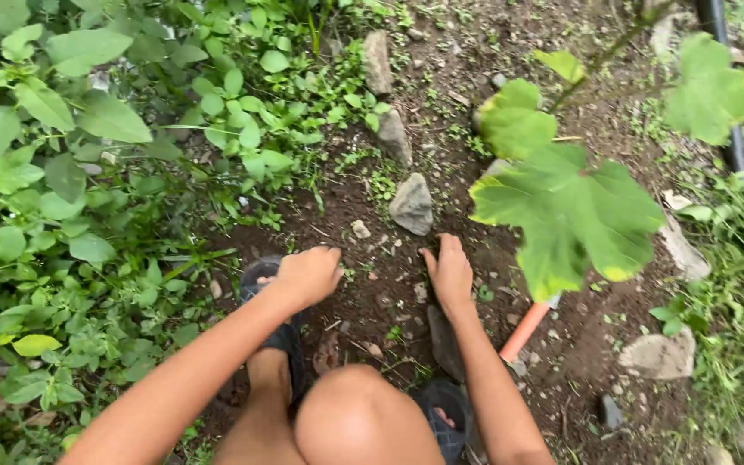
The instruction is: The person is weeding a garden bed using their hands and a small gardening knife.
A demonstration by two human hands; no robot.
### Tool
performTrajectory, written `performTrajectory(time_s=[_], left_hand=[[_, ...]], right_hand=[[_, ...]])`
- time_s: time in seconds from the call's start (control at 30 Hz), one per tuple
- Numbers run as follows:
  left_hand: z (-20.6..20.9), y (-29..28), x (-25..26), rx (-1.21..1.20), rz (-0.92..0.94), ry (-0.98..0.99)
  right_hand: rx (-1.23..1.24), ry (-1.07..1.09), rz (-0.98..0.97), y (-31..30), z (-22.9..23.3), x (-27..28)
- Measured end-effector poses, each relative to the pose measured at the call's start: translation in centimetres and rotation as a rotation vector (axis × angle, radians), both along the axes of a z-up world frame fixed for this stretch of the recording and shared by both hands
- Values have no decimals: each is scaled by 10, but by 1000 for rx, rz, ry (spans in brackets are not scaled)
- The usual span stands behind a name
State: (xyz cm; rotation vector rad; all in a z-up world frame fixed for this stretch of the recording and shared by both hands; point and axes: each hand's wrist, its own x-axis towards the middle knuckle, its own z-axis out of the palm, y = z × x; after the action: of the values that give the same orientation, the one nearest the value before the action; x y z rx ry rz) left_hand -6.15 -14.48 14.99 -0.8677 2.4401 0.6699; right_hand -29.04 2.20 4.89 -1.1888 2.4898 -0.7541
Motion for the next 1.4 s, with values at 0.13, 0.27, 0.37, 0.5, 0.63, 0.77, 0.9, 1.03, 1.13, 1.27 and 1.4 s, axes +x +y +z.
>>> performTrajectory(time_s=[0.13, 0.27, 0.37, 0.5, 0.63, 0.77, 0.9, 1.03, 1.13, 1.27, 1.4], left_hand=[[-21, -20, -34, -34, 112, 41], [-65, -43, -60, -55, 269, 214], [-85, -55, -82, -157, 256, 305], [-94, -78, -110, -351, 131, 428], [-94, -101, -134, -347, 12, 479], [-114, -106, -145, -361, -45, 515], [-146, -104, -146, -392, -126, 452], [-123, -104, -126, -292, -41, 658], [-83, -117, -117, -58, 150, 723], [-58, -117, -89, 80, 447, 888], [-63, -104, -69, 256, 471, 887]], right_hand=[[140, 51, 28, -6, -27, -6], [305, 87, 52, -11, -41, -5], [377, 38, 42, -16, -28, -4], [371, -89, -17, -17, -26, -6], [222, -339, -119, -1, -56, -6], [-11, -707, -248, -1, -18, 19], [41, -655, -220, 7, 69, 64], [148, -765, -353, 22, 148, 79], [60, -965, -635, -11, 186, 78], [-105, -505, -368, -56, 166, 59], [180, -441, -498, -73, 108, 23]])
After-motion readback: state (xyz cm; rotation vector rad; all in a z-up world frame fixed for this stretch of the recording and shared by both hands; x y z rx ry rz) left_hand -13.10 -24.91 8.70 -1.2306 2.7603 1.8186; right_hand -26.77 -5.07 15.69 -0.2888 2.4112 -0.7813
